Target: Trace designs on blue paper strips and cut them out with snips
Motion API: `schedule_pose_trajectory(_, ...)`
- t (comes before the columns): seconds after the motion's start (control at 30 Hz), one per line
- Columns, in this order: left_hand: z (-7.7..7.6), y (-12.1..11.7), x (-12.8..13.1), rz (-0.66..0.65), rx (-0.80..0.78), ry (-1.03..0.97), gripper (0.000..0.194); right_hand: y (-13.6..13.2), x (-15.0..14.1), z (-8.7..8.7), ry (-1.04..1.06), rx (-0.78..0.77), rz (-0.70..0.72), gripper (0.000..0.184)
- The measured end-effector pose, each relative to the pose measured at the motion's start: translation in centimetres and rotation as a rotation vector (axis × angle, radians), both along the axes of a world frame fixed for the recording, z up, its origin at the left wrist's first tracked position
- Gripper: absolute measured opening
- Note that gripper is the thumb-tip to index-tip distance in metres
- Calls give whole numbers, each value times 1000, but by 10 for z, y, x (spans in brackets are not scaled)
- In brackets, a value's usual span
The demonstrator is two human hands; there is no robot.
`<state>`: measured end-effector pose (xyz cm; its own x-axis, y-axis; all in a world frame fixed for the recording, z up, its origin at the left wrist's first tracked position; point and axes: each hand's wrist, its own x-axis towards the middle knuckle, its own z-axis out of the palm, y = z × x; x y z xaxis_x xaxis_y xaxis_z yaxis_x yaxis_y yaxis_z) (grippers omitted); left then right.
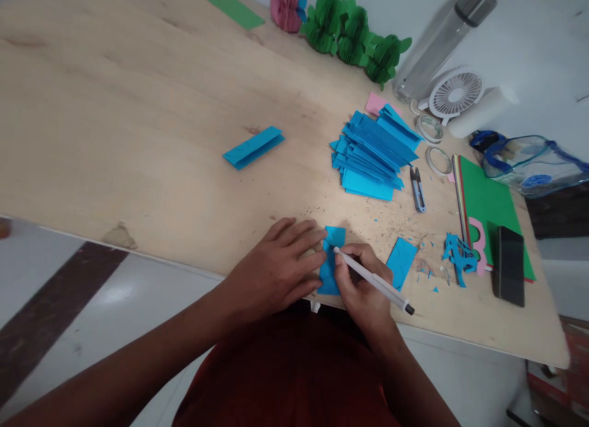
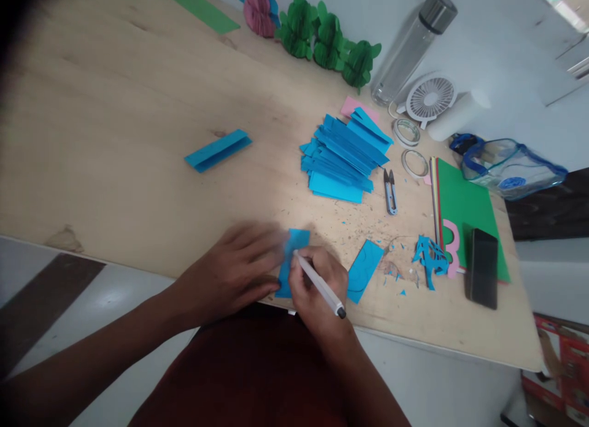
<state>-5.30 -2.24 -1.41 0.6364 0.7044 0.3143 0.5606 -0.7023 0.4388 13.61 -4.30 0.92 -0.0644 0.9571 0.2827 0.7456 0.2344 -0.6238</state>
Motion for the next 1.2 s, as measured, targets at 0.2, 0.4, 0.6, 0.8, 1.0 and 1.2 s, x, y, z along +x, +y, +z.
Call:
schedule_pose_trajectory(0.2,0,1,1,1,-4,2,28,-1,2,-1,-16,-2,-4,7)
schedule_pose_trajectory(0.4,5,0,1,10,-19,8,32,-2,3,-1,20,-11,13,7)
schedule_pose_trajectory(0.6,4,0,0,-7,-5,9,25,-2,2,-1,24,4,-3,7)
schedule_pose_trajectory(0.8,4,0,0,-5,1,1,24,-3,4,-4,32,0,9,8)
schedule_pose_trajectory(1.0,4,0,0,-8,-36,-12,22,-4,4,-3,-3,2,-2,9)
schedule_pose_trajectory(1.2,4,0,0,-4,-39,-21,20,-4,4,-2,2,-1,1,9)
